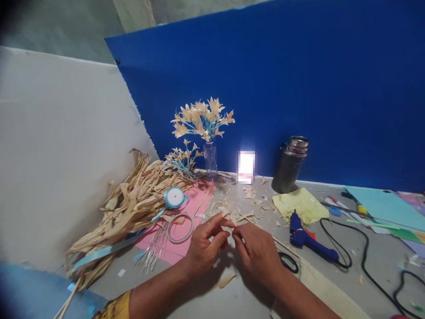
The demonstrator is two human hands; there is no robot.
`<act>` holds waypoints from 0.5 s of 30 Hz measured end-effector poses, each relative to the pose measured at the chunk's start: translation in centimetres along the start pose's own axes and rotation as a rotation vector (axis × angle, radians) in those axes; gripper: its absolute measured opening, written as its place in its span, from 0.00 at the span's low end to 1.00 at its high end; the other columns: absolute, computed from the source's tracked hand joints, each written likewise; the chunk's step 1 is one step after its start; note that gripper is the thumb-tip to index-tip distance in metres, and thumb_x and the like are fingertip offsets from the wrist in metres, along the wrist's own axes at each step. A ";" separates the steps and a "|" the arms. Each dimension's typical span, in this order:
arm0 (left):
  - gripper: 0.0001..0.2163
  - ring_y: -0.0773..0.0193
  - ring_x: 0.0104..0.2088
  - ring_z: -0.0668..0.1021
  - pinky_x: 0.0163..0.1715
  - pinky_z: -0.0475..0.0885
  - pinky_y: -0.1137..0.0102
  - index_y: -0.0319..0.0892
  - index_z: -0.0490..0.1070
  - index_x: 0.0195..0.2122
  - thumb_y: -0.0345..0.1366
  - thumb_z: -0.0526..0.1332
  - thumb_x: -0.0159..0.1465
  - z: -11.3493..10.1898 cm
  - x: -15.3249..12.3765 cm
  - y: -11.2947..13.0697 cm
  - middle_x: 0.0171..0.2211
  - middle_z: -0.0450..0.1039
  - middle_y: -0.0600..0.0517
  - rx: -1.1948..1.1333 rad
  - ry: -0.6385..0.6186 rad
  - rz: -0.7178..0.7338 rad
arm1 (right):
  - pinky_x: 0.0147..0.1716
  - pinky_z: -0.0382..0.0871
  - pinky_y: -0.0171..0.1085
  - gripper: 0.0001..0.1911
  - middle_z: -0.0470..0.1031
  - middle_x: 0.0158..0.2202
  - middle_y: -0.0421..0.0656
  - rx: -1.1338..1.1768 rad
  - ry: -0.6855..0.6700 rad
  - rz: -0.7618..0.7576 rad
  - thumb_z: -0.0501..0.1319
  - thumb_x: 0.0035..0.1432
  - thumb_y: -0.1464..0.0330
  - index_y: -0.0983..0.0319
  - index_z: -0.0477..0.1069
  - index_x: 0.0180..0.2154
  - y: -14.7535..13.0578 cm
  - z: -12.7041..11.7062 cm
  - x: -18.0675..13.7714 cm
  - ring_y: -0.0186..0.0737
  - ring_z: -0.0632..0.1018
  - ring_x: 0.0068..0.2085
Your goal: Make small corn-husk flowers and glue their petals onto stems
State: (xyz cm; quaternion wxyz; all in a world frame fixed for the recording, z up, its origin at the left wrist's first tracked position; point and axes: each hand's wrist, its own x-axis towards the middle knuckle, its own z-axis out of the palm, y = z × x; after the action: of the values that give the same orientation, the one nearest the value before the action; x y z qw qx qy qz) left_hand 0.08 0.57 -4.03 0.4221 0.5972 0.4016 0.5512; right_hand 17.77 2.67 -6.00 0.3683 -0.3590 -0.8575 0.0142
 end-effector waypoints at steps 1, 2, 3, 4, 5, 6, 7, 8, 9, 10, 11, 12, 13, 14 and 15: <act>0.22 0.70 0.23 0.76 0.26 0.75 0.71 0.42 0.70 0.60 0.32 0.61 0.64 0.1 0.0 -0.2 0.42 0.82 0.46 -0.036 -0.004 -0.036 | 0.32 0.61 0.37 0.10 0.75 0.29 0.41 -0.004 0.010 0.008 0.53 0.70 0.70 0.60 0.69 0.35 0.0 0.0 0.0 0.40 0.75 0.29; 0.21 0.70 0.23 0.76 0.27 0.75 0.72 0.42 0.71 0.59 0.32 0.61 0.64 0.2 0.0 -0.3 0.42 0.82 0.46 -0.050 -0.006 -0.055 | 0.32 0.61 0.37 0.10 0.75 0.29 0.41 -0.009 0.018 0.013 0.53 0.70 0.70 0.60 0.69 0.35 0.0 0.1 0.0 0.40 0.75 0.29; 0.19 0.69 0.24 0.77 0.27 0.75 0.72 0.42 0.74 0.57 0.32 0.61 0.64 0.3 0.1 -0.4 0.42 0.82 0.46 -0.046 -0.010 -0.056 | 0.31 0.61 0.37 0.10 0.75 0.29 0.41 -0.014 0.028 0.011 0.53 0.70 0.70 0.60 0.69 0.35 0.0 0.1 0.0 0.40 0.75 0.29; 0.16 0.69 0.25 0.77 0.27 0.75 0.72 0.42 0.77 0.53 0.32 0.61 0.64 0.3 0.1 -0.5 0.41 0.82 0.46 -0.034 -0.015 -0.040 | 0.31 0.60 0.37 0.10 0.74 0.28 0.41 -0.023 0.042 0.003 0.53 0.70 0.70 0.60 0.69 0.35 -0.1 0.2 0.1 0.40 0.74 0.29; 0.12 0.68 0.27 0.78 0.28 0.75 0.73 0.42 0.80 0.47 0.32 0.62 0.64 0.3 0.1 -0.5 0.40 0.82 0.46 -0.014 -0.020 -0.009 | 0.31 0.60 0.37 0.10 0.74 0.28 0.41 -0.032 0.057 -0.010 0.53 0.70 0.71 0.59 0.68 0.35 -0.2 0.2 0.1 0.40 0.74 0.29; 0.09 0.66 0.29 0.79 0.29 0.75 0.73 0.42 0.81 0.42 0.32 0.62 0.64 0.3 0.2 -0.4 0.39 0.82 0.47 0.007 -0.018 0.032 | 0.31 0.60 0.37 0.10 0.74 0.28 0.41 -0.038 0.070 -0.024 0.52 0.69 0.71 0.59 0.68 0.35 -0.4 0.2 0.2 0.40 0.74 0.29; 0.08 0.65 0.32 0.80 0.30 0.75 0.73 0.42 0.82 0.38 0.31 0.62 0.64 0.2 0.3 -0.3 0.38 0.81 0.47 0.025 -0.008 0.071 | 0.30 0.60 0.37 0.10 0.74 0.28 0.41 -0.037 0.080 -0.035 0.52 0.69 0.72 0.59 0.68 0.35 -0.5 0.2 0.3 0.40 0.74 0.28; 0.07 0.63 0.34 0.81 0.32 0.76 0.72 0.43 0.82 0.36 0.31 0.63 0.63 0.1 0.5 -0.1 0.37 0.81 0.47 0.044 0.006 0.103 | 0.30 0.60 0.36 0.10 0.74 0.28 0.41 -0.031 0.087 -0.043 0.51 0.69 0.72 0.59 0.67 0.34 -0.6 0.2 0.3 0.39 0.73 0.28; 0.06 0.62 0.36 0.81 0.34 0.76 0.71 0.43 0.82 0.35 0.30 0.64 0.63 0.0 0.6 0.2 0.37 0.81 0.47 0.073 0.022 0.125 | 0.29 0.59 0.36 0.10 0.74 0.28 0.41 -0.017 0.085 -0.047 0.51 0.69 0.72 0.59 0.67 0.35 -0.8 0.2 0.4 0.39 0.73 0.28; 0.06 0.62 0.36 0.81 0.36 0.76 0.71 0.43 0.82 0.35 0.29 0.65 0.62 -0.2 0.8 0.5 0.35 0.81 0.48 0.107 0.025 0.137 | 0.29 0.59 0.36 0.10 0.74 0.28 0.41 0.002 0.080 -0.049 0.51 0.69 0.71 0.59 0.66 0.35 -0.8 0.1 0.5 0.38 0.72 0.28; 0.06 0.62 0.36 0.81 0.37 0.76 0.70 0.44 0.83 0.34 0.29 0.65 0.61 -0.4 1.0 0.9 0.33 0.81 0.49 0.137 0.007 0.147 | 0.28 0.59 0.35 0.10 0.74 0.27 0.41 0.021 0.073 -0.050 0.51 0.70 0.71 0.59 0.66 0.34 -0.8 0.0 0.6 0.38 0.72 0.27; 0.06 0.62 0.35 0.81 0.37 0.75 0.70 0.44 0.82 0.33 0.28 0.65 0.61 -0.6 1.2 1.3 0.32 0.81 0.49 0.157 -0.017 0.161 | 0.28 0.58 0.35 0.10 0.73 0.27 0.40 0.037 0.066 -0.049 0.51 0.70 0.70 0.59 0.66 0.34 -0.8 -0.1 0.7 0.37 0.71 0.27; 0.06 0.62 0.35 0.80 0.37 0.75 0.71 0.44 0.82 0.33 0.27 0.65 0.61 -0.7 1.4 1.7 0.32 0.80 0.49 0.168 -0.043 0.175 | 0.27 0.57 0.35 0.11 0.73 0.27 0.40 0.052 0.060 -0.046 0.51 0.70 0.69 0.59 0.65 0.34 -0.8 -0.1 0.8 0.37 0.71 0.27; 0.07 0.62 0.35 0.81 0.37 0.75 0.71 0.43 0.82 0.32 0.27 0.65 0.61 -0.8 1.6 2.1 0.32 0.80 0.49 0.172 -0.063 0.190 | 0.27 0.56 0.35 0.11 0.73 0.26 0.39 0.066 0.052 -0.041 0.51 0.70 0.69 0.59 0.65 0.33 -0.7 -0.2 0.8 0.37 0.71 0.26; 0.07 0.62 0.35 0.81 0.36 0.75 0.71 0.43 0.82 0.32 0.27 0.65 0.61 -0.8 1.8 2.4 0.32 0.80 0.49 0.174 -0.072 0.201 | 0.27 0.56 0.35 0.11 0.72 0.26 0.39 0.082 0.044 -0.036 0.51 0.70 0.69 0.58 0.65 0.32 -0.6 -0.3 0.8 0.37 0.70 0.26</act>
State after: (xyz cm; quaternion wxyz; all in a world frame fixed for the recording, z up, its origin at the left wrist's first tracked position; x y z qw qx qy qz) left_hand -0.55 1.51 -1.14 0.3255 0.6881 0.3705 0.5322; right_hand 17.24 2.68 -5.09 0.4017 -0.3286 -0.8541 0.0348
